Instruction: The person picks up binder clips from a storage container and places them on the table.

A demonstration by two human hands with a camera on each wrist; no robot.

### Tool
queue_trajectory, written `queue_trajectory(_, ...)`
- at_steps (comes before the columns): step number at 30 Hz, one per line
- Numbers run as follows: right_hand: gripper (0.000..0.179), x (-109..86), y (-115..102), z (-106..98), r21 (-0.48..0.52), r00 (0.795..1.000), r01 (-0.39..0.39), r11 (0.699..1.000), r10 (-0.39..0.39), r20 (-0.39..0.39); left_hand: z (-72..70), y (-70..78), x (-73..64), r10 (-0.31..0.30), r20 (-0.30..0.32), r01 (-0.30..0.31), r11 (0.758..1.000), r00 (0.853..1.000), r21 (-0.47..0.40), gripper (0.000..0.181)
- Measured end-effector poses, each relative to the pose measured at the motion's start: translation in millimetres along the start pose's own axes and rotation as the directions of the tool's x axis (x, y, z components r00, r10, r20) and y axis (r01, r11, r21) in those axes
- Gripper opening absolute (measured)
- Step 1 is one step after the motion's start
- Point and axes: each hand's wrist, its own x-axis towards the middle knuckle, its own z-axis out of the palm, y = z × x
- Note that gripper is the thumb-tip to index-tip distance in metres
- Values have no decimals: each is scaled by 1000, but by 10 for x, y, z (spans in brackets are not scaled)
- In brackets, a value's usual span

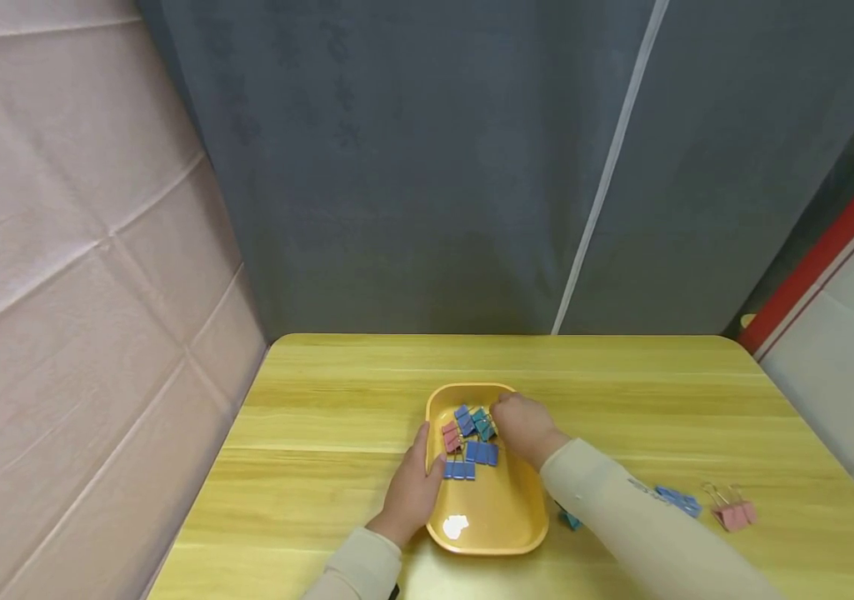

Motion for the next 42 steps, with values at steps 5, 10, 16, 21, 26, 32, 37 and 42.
queue_trajectory(5,7,1,3,2,-7,1000,4,1000,-4,-20,4,1,-4,15,-6,-15,1000,1000,4,61)
queue_trajectory(10,8,-19,-1,-51,2,1000,3,1000,-3,-31,0,8,-6,12,0,-12,1000,1000,5,62)
queue_trajectory(16,9,-59,3,-136,37,996,9,999,-6,-86,-3,-1,5,1,3,-1,1000,1000,-5,61)
queue_trajectory(21,11,-86,36,-166,91,995,20,996,-11,-99,3,-5,-7,6,2,-6,1000,1000,-6,61)
queue_trajectory(26,14,-111,86,-205,139,993,19,990,-2,-117,4,-6,-15,19,-1,-19,1000,1000,-5,61)
queue_trajectory(32,17,-174,152,-254,190,990,-2,982,28,-139,0,1,-19,16,-2,-16,1000,1000,1,60)
queue_trajectory(37,19,-233,205,-289,197,987,-9,980,41,-156,-7,11,-22,8,-2,-8,1000,1000,5,60)
queue_trajectory(42,20,-286,254,-319,213,985,-17,977,52,-162,-8,8,-16,6,-4,-6,1000,1000,2,60)
